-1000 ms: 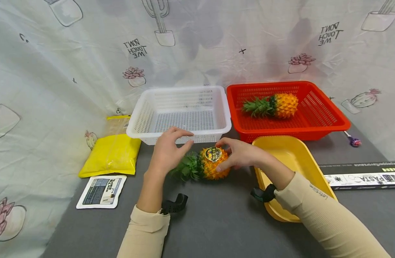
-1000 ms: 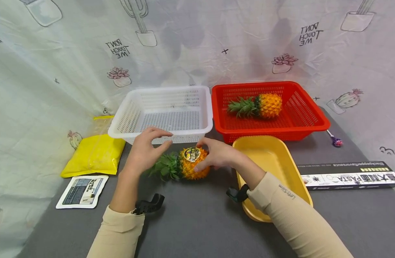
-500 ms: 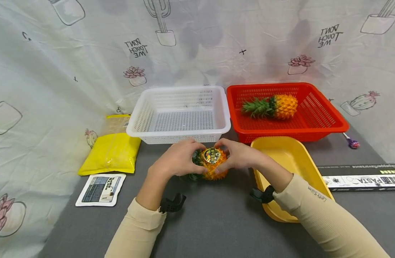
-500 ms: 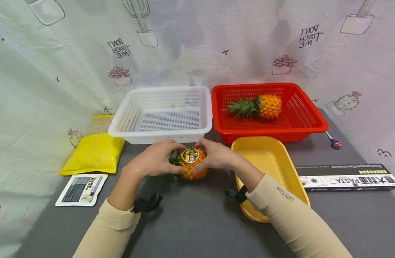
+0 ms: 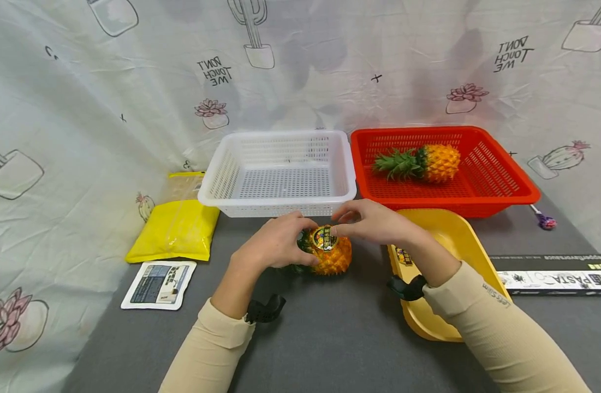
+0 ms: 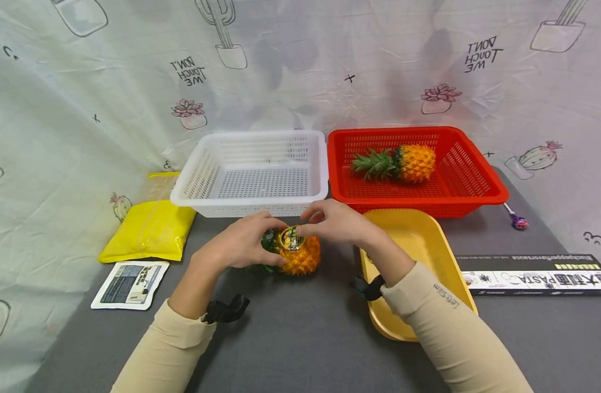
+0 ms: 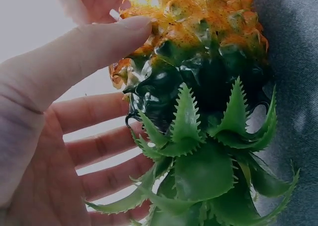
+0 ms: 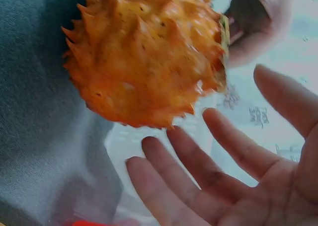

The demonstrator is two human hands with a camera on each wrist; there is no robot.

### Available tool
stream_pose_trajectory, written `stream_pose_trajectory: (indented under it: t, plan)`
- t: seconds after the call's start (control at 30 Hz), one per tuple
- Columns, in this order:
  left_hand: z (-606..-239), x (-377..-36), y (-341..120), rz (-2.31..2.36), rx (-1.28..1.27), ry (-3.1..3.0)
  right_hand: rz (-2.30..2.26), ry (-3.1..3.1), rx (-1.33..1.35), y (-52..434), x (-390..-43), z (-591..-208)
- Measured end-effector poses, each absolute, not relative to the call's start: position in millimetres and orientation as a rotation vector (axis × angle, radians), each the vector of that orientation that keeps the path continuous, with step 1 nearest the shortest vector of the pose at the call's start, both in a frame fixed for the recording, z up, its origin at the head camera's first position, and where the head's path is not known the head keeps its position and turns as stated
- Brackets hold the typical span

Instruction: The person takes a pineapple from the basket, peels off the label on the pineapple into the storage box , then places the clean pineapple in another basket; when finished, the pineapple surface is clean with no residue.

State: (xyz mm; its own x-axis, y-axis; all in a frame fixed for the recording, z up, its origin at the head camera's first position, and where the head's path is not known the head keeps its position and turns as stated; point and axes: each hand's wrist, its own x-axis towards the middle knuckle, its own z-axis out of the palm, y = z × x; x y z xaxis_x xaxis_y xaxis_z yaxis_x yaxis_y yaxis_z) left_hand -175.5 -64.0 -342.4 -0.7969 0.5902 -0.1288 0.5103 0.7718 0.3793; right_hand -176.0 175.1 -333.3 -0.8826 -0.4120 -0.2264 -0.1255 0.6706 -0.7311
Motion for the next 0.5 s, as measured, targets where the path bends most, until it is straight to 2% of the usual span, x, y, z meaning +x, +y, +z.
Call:
stream_pose_trajectory:
  t: [0.2, 0.5]
  plan:
    - [-342, -175, -63, 0.488, 0.866, 2.722, -1.023, 2.614, -0.53, 165, -176, -339]
    - [-341, -175, -63, 0.505, 0.861, 2.72, -1.042, 2.696, -0.53, 160, -173, -343]
